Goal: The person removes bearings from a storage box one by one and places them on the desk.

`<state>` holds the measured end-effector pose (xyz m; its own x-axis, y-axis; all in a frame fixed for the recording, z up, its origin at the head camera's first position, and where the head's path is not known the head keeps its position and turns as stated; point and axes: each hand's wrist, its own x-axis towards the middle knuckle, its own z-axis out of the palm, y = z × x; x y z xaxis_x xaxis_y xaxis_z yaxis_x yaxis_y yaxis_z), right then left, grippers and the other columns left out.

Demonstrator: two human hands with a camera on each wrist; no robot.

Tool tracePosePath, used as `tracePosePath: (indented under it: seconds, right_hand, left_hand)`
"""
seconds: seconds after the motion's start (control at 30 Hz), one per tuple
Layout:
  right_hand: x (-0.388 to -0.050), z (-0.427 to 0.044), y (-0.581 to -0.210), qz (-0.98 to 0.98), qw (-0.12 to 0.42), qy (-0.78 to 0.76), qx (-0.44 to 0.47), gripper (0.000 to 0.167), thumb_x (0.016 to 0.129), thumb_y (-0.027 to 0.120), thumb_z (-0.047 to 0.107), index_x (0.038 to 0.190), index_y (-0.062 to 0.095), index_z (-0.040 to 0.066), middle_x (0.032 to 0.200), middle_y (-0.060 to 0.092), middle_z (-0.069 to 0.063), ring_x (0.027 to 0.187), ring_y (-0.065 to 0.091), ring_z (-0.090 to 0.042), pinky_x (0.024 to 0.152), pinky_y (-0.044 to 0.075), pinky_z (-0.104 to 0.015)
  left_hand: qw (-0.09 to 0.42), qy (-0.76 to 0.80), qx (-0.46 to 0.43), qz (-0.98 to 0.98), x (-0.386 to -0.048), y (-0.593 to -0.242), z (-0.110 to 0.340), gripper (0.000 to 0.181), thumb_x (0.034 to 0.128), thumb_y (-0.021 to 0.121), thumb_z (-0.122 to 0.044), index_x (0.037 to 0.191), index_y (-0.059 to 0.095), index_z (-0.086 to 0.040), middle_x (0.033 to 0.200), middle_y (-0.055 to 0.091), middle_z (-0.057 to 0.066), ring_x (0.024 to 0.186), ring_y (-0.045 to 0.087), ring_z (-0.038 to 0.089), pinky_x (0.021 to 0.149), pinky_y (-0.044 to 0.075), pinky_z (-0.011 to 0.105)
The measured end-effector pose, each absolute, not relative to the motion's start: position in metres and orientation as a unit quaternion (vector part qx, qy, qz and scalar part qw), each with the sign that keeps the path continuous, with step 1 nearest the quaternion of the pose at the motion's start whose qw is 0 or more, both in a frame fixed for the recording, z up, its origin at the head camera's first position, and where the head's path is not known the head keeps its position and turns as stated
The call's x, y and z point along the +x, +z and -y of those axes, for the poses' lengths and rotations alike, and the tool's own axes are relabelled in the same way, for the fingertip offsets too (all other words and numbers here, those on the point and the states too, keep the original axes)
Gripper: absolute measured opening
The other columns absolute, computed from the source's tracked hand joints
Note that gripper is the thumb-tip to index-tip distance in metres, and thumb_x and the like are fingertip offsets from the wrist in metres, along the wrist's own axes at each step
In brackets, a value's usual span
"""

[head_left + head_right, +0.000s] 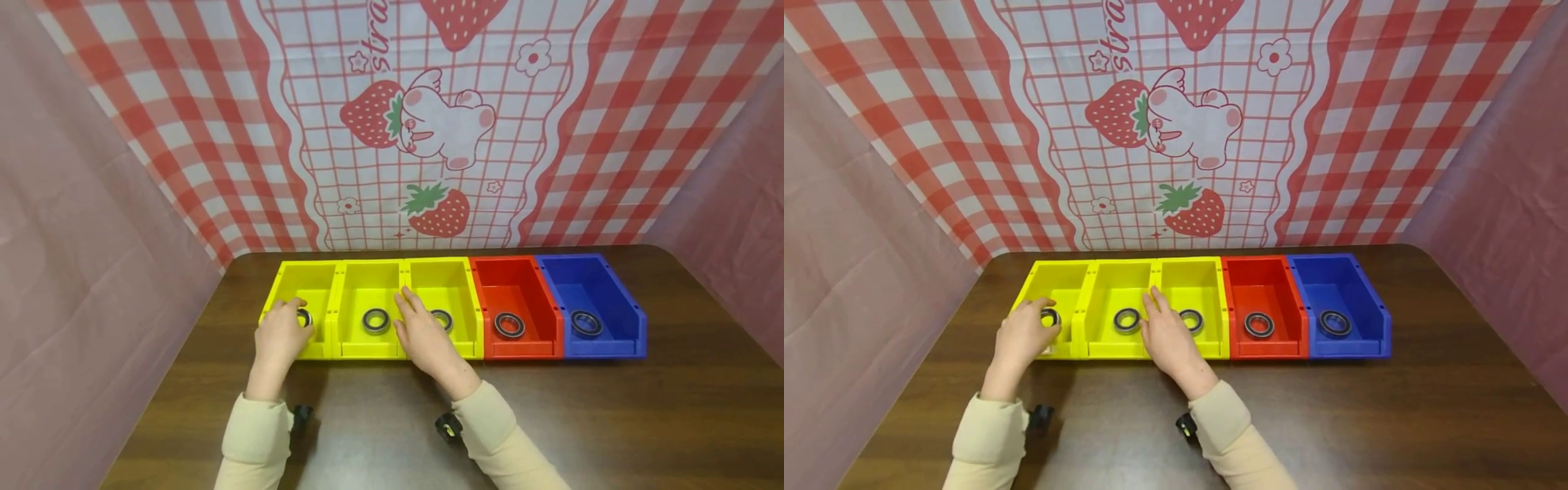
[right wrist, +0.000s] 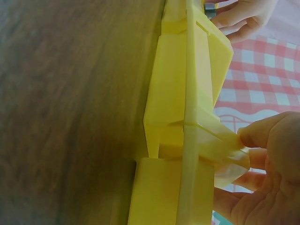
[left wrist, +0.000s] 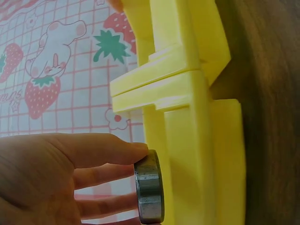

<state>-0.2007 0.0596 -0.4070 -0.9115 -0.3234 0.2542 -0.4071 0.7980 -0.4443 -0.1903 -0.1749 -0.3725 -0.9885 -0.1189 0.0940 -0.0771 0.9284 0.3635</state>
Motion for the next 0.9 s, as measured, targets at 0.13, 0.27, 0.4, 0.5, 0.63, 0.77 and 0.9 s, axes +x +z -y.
tracePosePath:
  seconds: [0.13, 0.27, 0.4, 0.5, 0.63, 0.77, 0.9]
  right_hand:
    - [-0.201, -0.06, -0.407, 0.944, 0.088, 0.253, 0.194, 0.05, 0.091, 0.053, 0.018, 0.137, 0.037, 0.002, 0.145, 0.03, -0.014, 0.113, 0.053, -0.029, 0.082, 0.049, -0.037]
    - [-0.2, -0.06, -0.407, 0.944, 0.084, 0.255, 0.192, 0.051, 0.092, 0.052, 0.018, 0.137, 0.037, 0.002, 0.146, 0.029, -0.014, 0.115, 0.051, -0.029, 0.084, 0.049, -0.038]
    - [-0.2, -0.059, -0.407, 0.944, 0.084, 0.256, 0.191, 0.051, 0.091, 0.053, 0.018, 0.137, 0.037, 0.003, 0.146, 0.029, -0.013, 0.117, 0.05, -0.028, 0.086, 0.047, -0.038]
    - [-0.2, -0.06, -0.408, 0.943, 0.084, 0.259, 0.19, 0.051, 0.091, 0.053, 0.017, 0.137, 0.037, 0.003, 0.146, 0.029, -0.013, 0.118, 0.049, -0.028, 0.087, 0.047, -0.038]
    - [-0.2, -0.06, -0.408, 0.944, 0.082, 0.257, 0.193, 0.051, 0.091, 0.053, 0.018, 0.137, 0.037, 0.002, 0.146, 0.029, -0.013, 0.119, 0.049, -0.028, 0.088, 0.047, -0.038]
    - [-0.2, -0.061, -0.407, 0.946, 0.077, 0.25, 0.19, 0.051, 0.092, 0.053, 0.019, 0.138, 0.036, 0.003, 0.146, 0.028, -0.013, 0.119, 0.049, -0.028, 0.089, 0.046, -0.038]
    - [-0.199, -0.061, -0.405, 0.946, 0.072, 0.25, 0.192, 0.052, 0.092, 0.052, 0.018, 0.138, 0.035, 0.002, 0.146, 0.028, -0.014, 0.116, 0.051, -0.029, 0.089, 0.046, -0.039]
  left_hand:
    - [0.05, -0.184, 0.041, 0.981, -0.188, -0.368, 0.175, 0.042, 0.0772, 0.065, -0.021, 0.115, 0.059, -0.004, 0.107, 0.056, 0.022, 0.089, 0.056, 0.039, 0.068, 0.046, 0.053]
    - [0.049, -0.184, 0.029, 0.981, -0.184, -0.364, 0.173, 0.04, 0.0771, 0.065, -0.02, 0.113, 0.06, -0.003, 0.104, 0.057, 0.021, 0.087, 0.056, 0.036, 0.07, 0.046, 0.052]
    - [0.047, -0.186, 0.022, 0.981, -0.18, -0.357, 0.171, 0.039, 0.0772, 0.065, -0.019, 0.112, 0.06, -0.002, 0.103, 0.057, 0.021, 0.084, 0.055, 0.032, 0.071, 0.046, 0.051]
    - [0.043, -0.186, 0.022, 0.981, -0.179, -0.354, 0.169, 0.039, 0.0776, 0.065, -0.019, 0.113, 0.06, -0.002, 0.104, 0.057, 0.02, 0.082, 0.054, 0.031, 0.072, 0.047, 0.05]
    - [0.048, -0.18, 0.018, 0.982, -0.176, -0.351, 0.167, 0.038, 0.0774, 0.065, -0.019, 0.112, 0.06, -0.002, 0.105, 0.057, 0.02, 0.083, 0.055, 0.031, 0.072, 0.047, 0.05]
    - [0.065, -0.176, 0.009, 0.982, -0.174, -0.352, 0.168, 0.037, 0.0761, 0.066, -0.018, 0.109, 0.061, -0.002, 0.102, 0.057, 0.02, 0.082, 0.056, 0.032, 0.069, 0.047, 0.05]
    - [0.087, -0.174, -0.004, 0.981, -0.168, -0.358, 0.169, 0.036, 0.0745, 0.068, -0.019, 0.106, 0.063, -0.003, 0.1, 0.058, 0.019, 0.083, 0.056, 0.033, 0.067, 0.048, 0.05]
